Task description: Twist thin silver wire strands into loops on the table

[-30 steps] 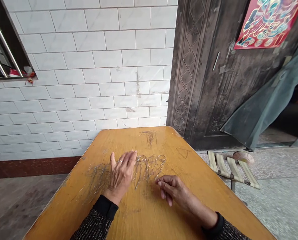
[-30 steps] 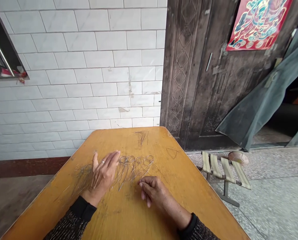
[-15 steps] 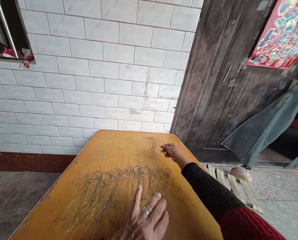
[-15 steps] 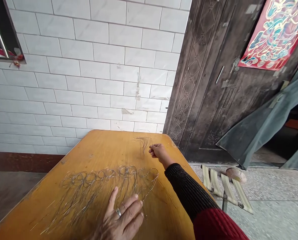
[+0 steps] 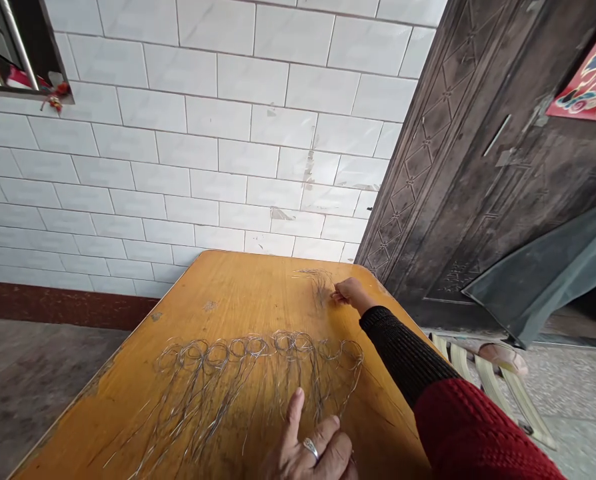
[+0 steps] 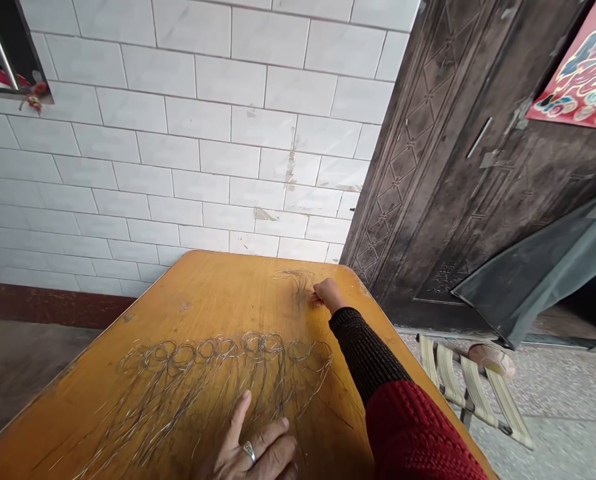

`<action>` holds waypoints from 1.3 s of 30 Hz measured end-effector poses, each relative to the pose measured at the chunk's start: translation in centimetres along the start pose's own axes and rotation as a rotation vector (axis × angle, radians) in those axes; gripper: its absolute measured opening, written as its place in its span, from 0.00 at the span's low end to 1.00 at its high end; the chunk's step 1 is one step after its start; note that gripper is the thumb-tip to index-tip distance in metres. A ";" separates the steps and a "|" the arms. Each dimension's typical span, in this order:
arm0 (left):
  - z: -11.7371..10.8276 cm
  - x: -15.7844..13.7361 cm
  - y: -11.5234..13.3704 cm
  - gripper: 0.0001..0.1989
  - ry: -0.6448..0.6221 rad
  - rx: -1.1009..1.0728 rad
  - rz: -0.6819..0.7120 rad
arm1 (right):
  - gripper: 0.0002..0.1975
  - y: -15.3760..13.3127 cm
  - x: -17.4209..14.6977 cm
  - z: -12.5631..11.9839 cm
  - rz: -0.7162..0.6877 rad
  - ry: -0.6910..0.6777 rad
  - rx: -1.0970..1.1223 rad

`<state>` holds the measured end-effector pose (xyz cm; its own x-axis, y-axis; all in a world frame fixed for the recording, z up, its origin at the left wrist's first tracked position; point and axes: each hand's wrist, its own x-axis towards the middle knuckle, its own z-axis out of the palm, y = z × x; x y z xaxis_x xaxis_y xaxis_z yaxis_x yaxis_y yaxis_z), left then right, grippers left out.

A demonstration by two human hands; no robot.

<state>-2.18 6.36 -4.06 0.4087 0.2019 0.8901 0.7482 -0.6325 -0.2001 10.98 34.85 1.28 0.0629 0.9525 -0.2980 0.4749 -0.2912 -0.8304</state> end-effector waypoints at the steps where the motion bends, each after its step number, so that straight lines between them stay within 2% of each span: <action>1: -0.2 -0.2 -0.1 0.10 -0.045 -0.002 0.017 | 0.15 0.0 0.0 -0.2 -0.004 0.004 -0.011; 6: -2.4 -0.2 -0.7 0.06 -0.332 -0.043 0.065 | 0.16 -0.2 -1.3 -1.7 -0.049 0.020 -0.081; 9: -3.6 0.5 -1.1 0.08 -0.462 -0.087 0.011 | 0.16 0.4 -3.1 -3.0 -0.095 0.038 -0.130; 11: -3.9 0.7 -1.4 0.10 -0.503 -0.113 -0.032 | 0.14 1.2 -4.7 -4.0 -0.131 0.042 -0.166; 17: -3.2 0.7 -1.6 0.12 -0.487 -0.177 -0.081 | 0.05 5.6 -10.9 -5.4 -0.229 0.026 -0.287; 22: -3.4 1.0 -2.1 0.13 -0.458 -0.167 -0.111 | 0.07 8.6 -15.2 -4.6 -0.332 0.040 -0.376; 27: -4.0 1.3 -2.9 0.13 -0.479 -0.088 -0.148 | 0.11 8.9 -18.1 -2.7 -0.438 0.073 -0.425; 31: -4.0 1.4 -3.0 0.14 -0.471 -0.060 -0.143 | 0.10 8.5 -19.3 -0.3 -0.487 0.096 -0.490; 35: -4.0 1.3 -2.9 0.13 -0.478 -0.059 -0.139 | 0.11 8.6 -19.7 1.7 -0.494 0.136 -0.570; 39: -4.0 1.4 -2.7 0.12 -0.488 -0.065 -0.128 | 0.11 8.7 -19.8 2.7 -0.469 0.162 -0.631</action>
<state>-5.73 5.38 -0.66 0.5238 0.5967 0.6079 0.7805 -0.6221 -0.0618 11.47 13.20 -1.33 -0.1626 0.9783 0.1284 0.8870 0.2020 -0.4152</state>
